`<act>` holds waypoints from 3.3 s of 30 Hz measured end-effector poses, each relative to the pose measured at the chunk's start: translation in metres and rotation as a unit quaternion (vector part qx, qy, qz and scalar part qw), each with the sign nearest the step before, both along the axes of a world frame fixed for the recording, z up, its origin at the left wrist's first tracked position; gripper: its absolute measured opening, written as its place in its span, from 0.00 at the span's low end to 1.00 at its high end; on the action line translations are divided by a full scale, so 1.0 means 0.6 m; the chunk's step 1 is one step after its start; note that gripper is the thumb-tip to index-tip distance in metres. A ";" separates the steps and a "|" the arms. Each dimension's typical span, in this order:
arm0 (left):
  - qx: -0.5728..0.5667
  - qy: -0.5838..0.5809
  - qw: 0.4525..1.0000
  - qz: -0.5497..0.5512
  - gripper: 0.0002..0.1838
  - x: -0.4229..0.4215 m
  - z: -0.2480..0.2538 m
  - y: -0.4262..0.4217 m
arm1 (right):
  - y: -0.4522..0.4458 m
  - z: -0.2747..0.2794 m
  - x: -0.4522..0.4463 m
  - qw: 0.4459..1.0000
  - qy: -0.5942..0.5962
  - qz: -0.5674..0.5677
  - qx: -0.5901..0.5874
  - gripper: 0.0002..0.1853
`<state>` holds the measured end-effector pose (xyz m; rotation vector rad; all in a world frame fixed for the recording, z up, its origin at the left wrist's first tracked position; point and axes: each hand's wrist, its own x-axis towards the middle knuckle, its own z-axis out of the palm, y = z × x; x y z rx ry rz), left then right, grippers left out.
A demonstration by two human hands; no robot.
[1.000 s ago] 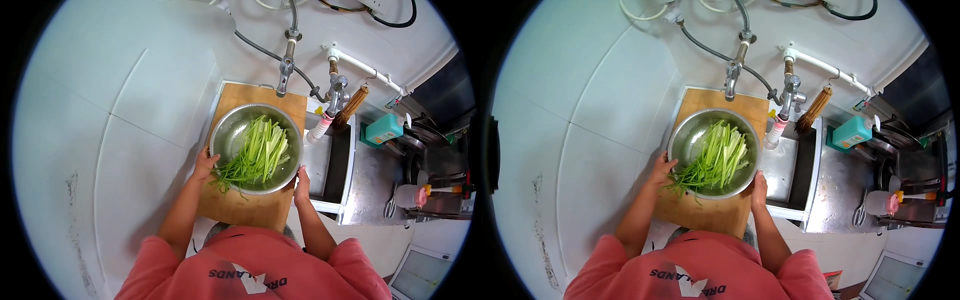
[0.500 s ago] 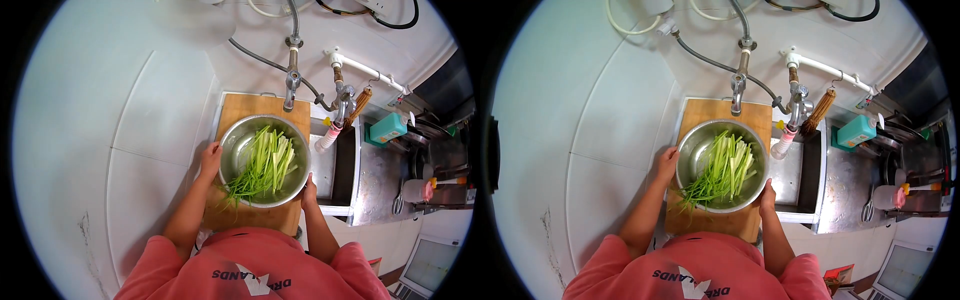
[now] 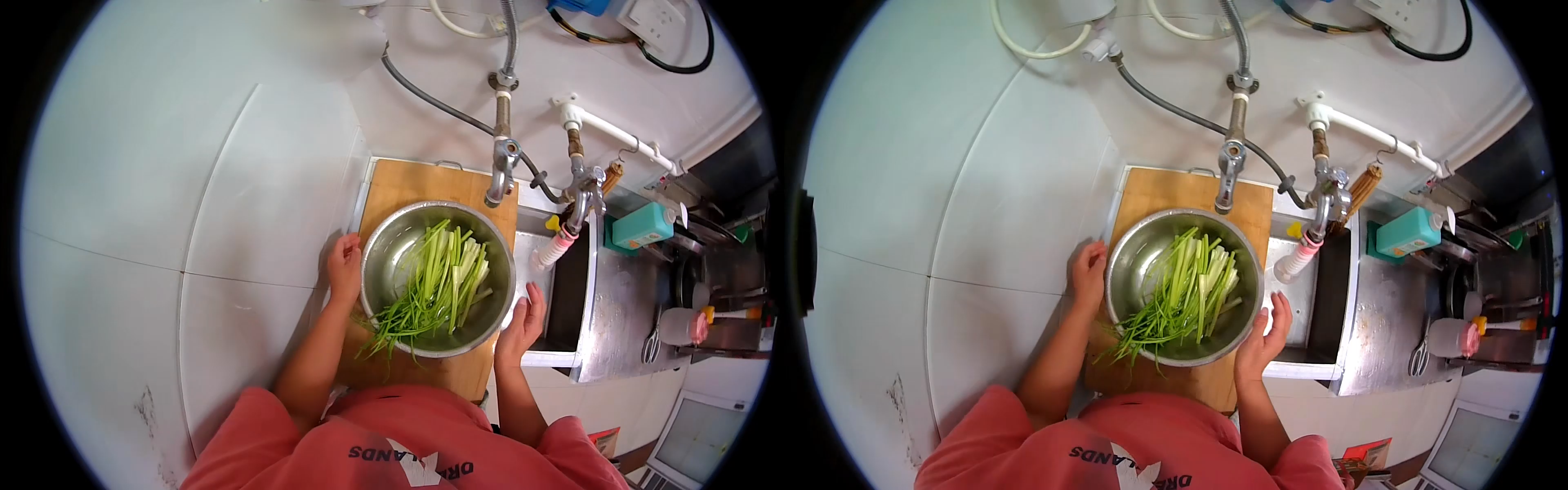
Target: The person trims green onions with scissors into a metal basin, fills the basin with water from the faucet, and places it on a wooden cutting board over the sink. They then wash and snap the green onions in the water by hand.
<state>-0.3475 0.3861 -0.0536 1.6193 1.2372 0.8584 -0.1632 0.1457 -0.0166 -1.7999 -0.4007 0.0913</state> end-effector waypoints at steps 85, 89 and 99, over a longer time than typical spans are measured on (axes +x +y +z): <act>0.042 0.238 0.935 -0.258 0.20 0.084 0.073 -0.137 | 0.007 0.022 0.024 0.873 0.393 0.289 0.031 0.23; 0.131 0.248 0.923 -0.265 0.24 0.101 -0.016 -0.068 | 0.120 -0.059 0.022 0.947 -0.155 0.186 -0.212 0.28; 0.205 0.429 0.844 -0.248 0.16 0.107 0.011 -0.094 | 0.182 -0.062 0.012 0.823 -0.197 0.277 -0.455 0.15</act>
